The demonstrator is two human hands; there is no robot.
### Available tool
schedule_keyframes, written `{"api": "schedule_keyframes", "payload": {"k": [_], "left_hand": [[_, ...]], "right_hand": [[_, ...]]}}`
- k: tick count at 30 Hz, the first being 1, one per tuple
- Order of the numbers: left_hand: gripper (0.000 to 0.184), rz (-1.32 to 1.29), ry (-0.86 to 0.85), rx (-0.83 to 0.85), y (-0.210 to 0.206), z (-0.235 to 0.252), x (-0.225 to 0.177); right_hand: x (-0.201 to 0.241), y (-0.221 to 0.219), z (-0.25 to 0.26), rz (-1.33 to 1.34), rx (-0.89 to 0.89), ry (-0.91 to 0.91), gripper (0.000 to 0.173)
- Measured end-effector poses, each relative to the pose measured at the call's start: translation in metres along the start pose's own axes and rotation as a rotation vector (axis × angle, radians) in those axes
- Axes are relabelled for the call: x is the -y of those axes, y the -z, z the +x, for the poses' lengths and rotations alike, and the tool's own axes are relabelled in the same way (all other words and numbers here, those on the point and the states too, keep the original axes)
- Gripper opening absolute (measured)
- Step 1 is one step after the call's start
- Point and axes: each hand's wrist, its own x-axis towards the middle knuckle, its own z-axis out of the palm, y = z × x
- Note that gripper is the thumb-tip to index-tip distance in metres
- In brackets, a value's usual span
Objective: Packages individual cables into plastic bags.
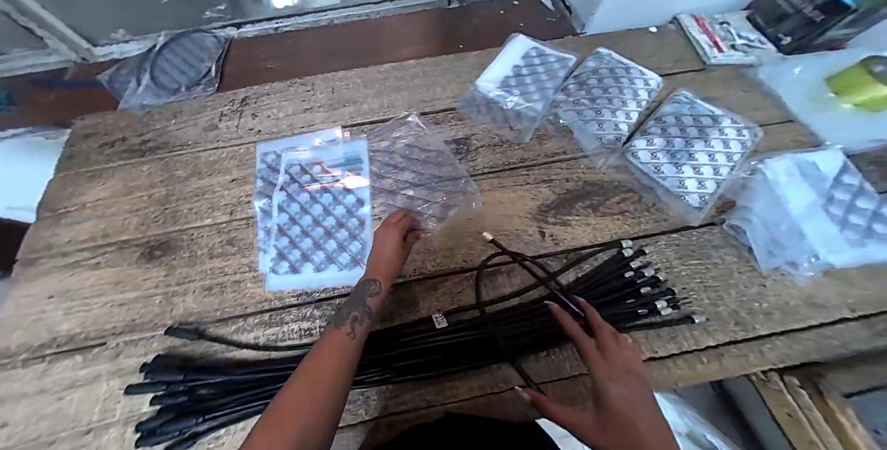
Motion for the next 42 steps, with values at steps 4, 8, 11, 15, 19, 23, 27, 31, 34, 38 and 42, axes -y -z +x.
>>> {"api": "schedule_keyframes", "payload": {"k": [4,8,11,15,19,23,27,31,34,38,42], "left_hand": [[0.017,0.203,-0.130,0.010,0.019,-0.006,-0.024],[0.015,0.296,-0.313,-0.070,0.035,-0.026,-0.011],[0.025,0.508,-0.454,-0.195,0.029,-0.060,-0.017],[0.021,0.587,-0.589,-0.304,0.013,-0.095,-0.042],[0.031,0.462,-0.548,-0.099,0.002,-0.115,-0.085],[0.039,0.349,-0.663,-0.009,-0.007,-0.143,-0.124],[0.036,0.070,-0.609,-0.153,-0.013,-0.182,-0.135],[0.030,-0.147,0.272,0.062,0.000,-0.201,-0.119],[0.034,-0.311,0.402,0.487,0.006,-0.211,-0.123],[0.032,-0.475,0.342,0.541,0.005,-0.229,-0.100],[0.032,-0.475,0.456,0.386,0.018,-0.254,-0.058]], "right_hand": [[0.028,-0.002,0.008,0.002,0.083,0.050,0.106],[0.051,0.012,0.009,-0.002,0.218,0.114,0.098],[0.066,0.013,0.011,-0.008,0.229,0.165,0.098],[0.054,-0.010,0.019,0.034,0.032,0.054,0.088],[0.064,-0.016,-0.008,0.128,-0.027,-0.144,0.072],[0.087,-0.030,-0.016,0.153,-0.134,-0.210,0.050],[0.082,-0.062,0.001,0.295,-0.243,-0.319,0.069],[0.091,-0.079,0.004,0.201,-0.295,-0.322,0.095],[0.105,-0.084,0.007,0.110,-0.221,-0.248,0.096],[0.121,-0.088,0.029,0.097,0.062,-0.225,0.104],[0.113,-0.095,0.020,0.234,0.222,0.079,0.086]]}}
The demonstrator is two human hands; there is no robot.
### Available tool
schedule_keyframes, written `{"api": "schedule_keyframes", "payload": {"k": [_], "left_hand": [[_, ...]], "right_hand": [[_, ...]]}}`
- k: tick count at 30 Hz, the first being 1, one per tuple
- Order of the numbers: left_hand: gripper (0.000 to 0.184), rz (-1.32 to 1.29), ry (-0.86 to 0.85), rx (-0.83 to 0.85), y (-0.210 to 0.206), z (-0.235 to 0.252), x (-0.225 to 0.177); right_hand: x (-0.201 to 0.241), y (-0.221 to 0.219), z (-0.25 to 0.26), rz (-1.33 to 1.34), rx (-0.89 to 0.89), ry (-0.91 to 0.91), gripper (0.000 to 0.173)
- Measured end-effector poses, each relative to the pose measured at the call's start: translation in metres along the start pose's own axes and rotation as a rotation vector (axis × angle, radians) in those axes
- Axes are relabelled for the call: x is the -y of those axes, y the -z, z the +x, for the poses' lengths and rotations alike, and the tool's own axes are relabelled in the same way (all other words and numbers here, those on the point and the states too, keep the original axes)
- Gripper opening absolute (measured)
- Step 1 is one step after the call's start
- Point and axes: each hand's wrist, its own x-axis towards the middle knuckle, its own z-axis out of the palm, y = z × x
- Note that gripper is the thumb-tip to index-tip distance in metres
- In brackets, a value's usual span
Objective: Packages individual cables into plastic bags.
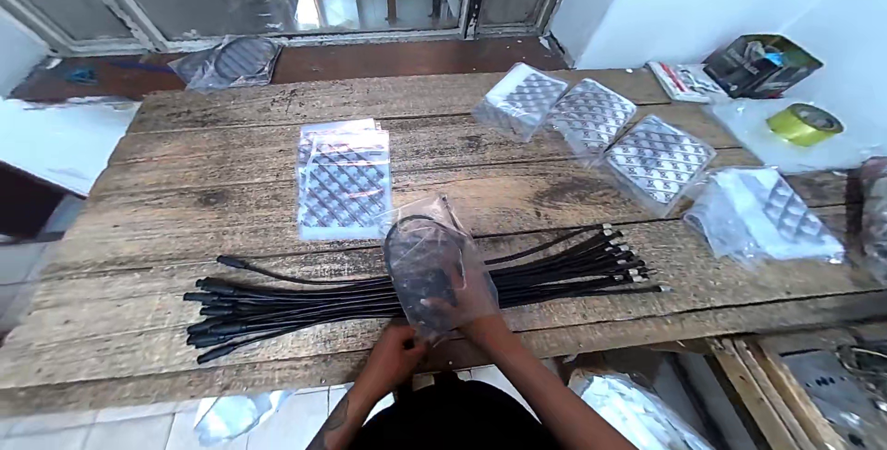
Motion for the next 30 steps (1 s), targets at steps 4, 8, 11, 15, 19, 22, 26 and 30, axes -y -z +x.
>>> {"api": "schedule_keyframes", "payload": {"k": [4,8,11,15,19,22,26,30], "left_hand": [[0.031,-0.045,-0.015,-0.083,0.009,-0.019,0.015],[0.032,-0.053,0.052,-0.109,0.003,-0.027,0.016],[0.029,-0.085,0.082,-0.136,-0.001,-0.032,0.019],[0.032,-0.056,0.028,-0.064,-0.016,-0.033,0.020],[0.030,-0.114,0.019,-0.101,-0.014,-0.035,0.017],[0.027,-0.275,0.023,-0.110,-0.013,-0.042,0.027],[0.026,-0.566,0.124,-0.019,-0.007,-0.052,0.026],[0.033,-0.966,0.058,-0.027,-0.024,-0.040,0.022]], "right_hand": [[-0.021,-0.008,-0.046,-0.081,0.016,0.372,0.033],[-0.025,-0.009,-0.058,-0.283,0.039,0.526,0.023],[-0.024,-0.005,-0.064,-0.308,0.050,0.560,0.024],[-0.020,-0.012,-0.060,-0.382,-0.103,0.598,0.028],[-0.008,-0.020,-0.050,-0.337,-0.106,0.512,0.033],[-0.022,-0.011,-0.072,-0.206,-0.166,0.558,0.023],[-0.056,0.029,-0.103,-0.140,-0.440,0.150,0.042],[-0.063,0.053,-0.059,0.421,0.098,-0.518,0.054]]}}
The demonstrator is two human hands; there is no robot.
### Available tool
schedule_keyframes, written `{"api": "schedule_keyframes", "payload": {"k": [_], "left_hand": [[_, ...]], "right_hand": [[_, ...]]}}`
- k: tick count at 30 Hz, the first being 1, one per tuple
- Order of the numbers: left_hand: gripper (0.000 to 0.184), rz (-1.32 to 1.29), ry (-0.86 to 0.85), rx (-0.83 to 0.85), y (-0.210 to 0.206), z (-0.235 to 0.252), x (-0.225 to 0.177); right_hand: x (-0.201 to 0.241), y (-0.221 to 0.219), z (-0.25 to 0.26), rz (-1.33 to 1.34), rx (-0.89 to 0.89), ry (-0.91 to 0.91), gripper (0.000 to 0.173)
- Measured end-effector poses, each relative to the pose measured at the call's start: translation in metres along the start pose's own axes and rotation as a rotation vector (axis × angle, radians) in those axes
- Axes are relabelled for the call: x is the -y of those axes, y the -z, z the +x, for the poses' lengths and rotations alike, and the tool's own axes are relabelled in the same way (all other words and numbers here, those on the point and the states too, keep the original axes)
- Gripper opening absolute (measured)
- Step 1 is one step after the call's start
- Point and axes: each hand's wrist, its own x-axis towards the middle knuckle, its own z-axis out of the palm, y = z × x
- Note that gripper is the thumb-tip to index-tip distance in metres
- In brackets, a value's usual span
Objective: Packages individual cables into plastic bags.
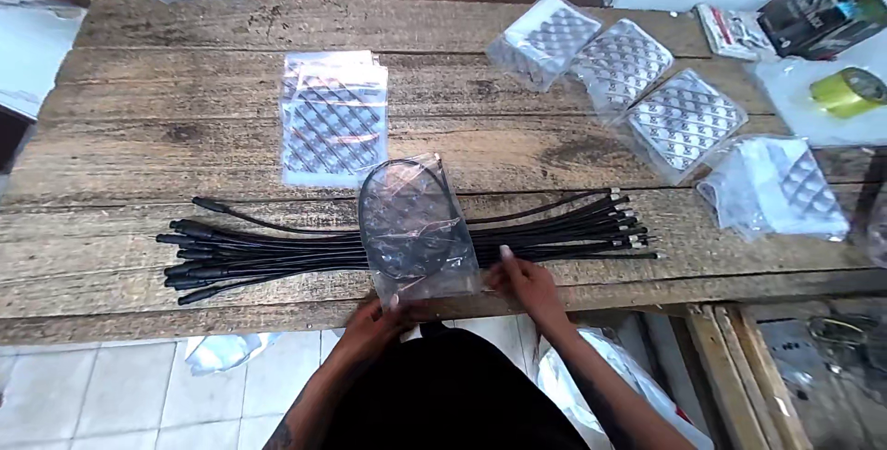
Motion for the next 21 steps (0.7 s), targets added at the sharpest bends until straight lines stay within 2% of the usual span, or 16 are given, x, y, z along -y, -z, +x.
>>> {"api": "schedule_keyframes", "payload": {"k": [2,5,8,11,14,16,18,19,21], "left_hand": [[0.030,-0.021,-0.014,-0.125,-0.008,0.005,0.002],[0.027,0.160,0.007,-0.382,-0.013,0.012,0.004],[0.020,0.260,-0.052,-0.434,-0.013,0.013,0.003],[0.016,0.326,-0.059,-0.460,-0.016,0.010,-0.003],[0.020,0.225,-0.031,-0.418,-0.009,0.011,0.002],[0.026,0.167,-0.019,-0.259,-0.009,0.010,0.004],[0.037,0.281,-0.048,-0.151,-0.012,0.014,0.006],[0.041,0.299,-0.057,-0.146,-0.014,0.017,0.007],[0.042,0.118,-0.071,-0.169,-0.016,0.025,0.014]], "right_hand": [[0.010,-0.013,0.008,0.228,0.209,-0.100,0.045],[0.008,-0.029,0.011,0.359,0.241,-0.093,0.025],[0.009,-0.026,0.010,0.358,0.265,-0.076,0.020],[0.010,-0.021,0.012,0.277,0.284,-0.058,0.022],[0.007,-0.024,0.013,0.294,0.278,-0.072,0.026],[0.005,-0.028,0.011,0.387,0.287,-0.111,0.028],[0.007,-0.030,0.009,0.479,0.314,-0.162,0.030],[0.008,-0.030,0.009,0.484,0.319,-0.173,0.032],[0.008,-0.028,0.012,0.450,0.337,-0.177,0.033]]}}
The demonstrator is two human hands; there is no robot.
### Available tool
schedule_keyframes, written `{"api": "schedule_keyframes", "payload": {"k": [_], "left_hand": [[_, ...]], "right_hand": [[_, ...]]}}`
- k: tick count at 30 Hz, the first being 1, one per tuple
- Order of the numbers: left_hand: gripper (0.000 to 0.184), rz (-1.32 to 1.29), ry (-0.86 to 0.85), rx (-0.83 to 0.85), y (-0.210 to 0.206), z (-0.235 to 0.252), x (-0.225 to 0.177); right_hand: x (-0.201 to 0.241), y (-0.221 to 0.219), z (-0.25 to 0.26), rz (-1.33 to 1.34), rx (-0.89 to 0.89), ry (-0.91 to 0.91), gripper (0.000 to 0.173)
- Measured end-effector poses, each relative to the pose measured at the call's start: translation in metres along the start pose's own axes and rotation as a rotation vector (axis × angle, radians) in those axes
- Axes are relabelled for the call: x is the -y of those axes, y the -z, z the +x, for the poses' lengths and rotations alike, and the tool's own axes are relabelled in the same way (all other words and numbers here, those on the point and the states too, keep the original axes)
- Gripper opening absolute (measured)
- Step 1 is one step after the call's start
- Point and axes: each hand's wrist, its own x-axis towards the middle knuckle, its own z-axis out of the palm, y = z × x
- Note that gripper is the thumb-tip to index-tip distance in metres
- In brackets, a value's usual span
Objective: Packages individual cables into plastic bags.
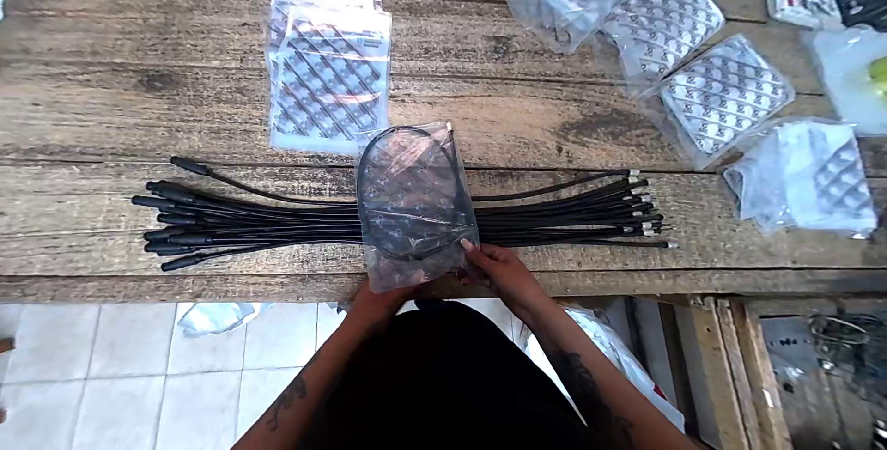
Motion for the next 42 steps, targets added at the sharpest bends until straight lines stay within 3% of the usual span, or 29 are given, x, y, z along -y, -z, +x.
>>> {"api": "schedule_keyframes", "payload": {"k": [3,9,13,17,19,21,23,25,28,31,34,39,42], "left_hand": [[0.035,-0.194,0.040,-0.101,-0.004,0.004,0.001],[0.019,0.144,-0.021,-0.226,-0.002,-0.003,-0.007],[0.016,0.093,-0.019,-0.260,-0.004,-0.005,-0.012],[0.030,-0.359,0.006,-0.088,0.002,-0.005,-0.003],[0.031,-0.324,0.025,-0.053,0.000,-0.005,-0.001],[0.025,-0.260,0.063,-0.100,-0.007,-0.003,-0.006],[0.023,-0.253,0.123,-0.121,-0.010,-0.001,-0.008],[0.024,-0.265,0.158,-0.112,-0.010,0.000,-0.009],[0.023,-0.335,0.191,-0.131,-0.015,-0.001,-0.012],[0.024,-0.210,0.188,-0.137,-0.020,-0.002,-0.015],[0.015,0.003,0.170,-0.181,-0.023,0.000,-0.011],[0.014,0.144,0.114,-0.294,-0.022,-0.004,-0.010],[0.009,0.137,0.143,-0.245,-0.028,-0.003,-0.017]], "right_hand": [[0.004,0.008,0.001,-0.055,0.029,0.005,0.026],[0.012,0.005,-0.002,-0.308,-0.018,0.048,0.032],[0.018,0.000,-0.003,-0.279,-0.043,0.003,0.035],[0.018,-0.004,-0.003,-0.008,0.092,-0.032,0.031],[0.017,-0.005,-0.004,-0.007,0.200,-0.094,0.033],[0.025,-0.006,-0.006,-0.203,0.262,-0.113,0.034],[0.039,-0.004,-0.003,-0.565,0.239,-0.012,0.035],[0.050,0.000,0.004,-0.798,0.046,0.172,0.035],[0.070,-0.010,0.022,-1.017,-0.290,0.668,0.028],[0.080,-0.029,0.067,-1.189,-0.103,0.999,0.034],[0.073,-0.042,0.114,-1.348,0.097,1.042,0.050],[0.067,-0.045,0.124,-1.455,0.103,0.979,0.057],[0.068,-0.044,0.125,-1.457,0.101,0.969,0.056]]}}
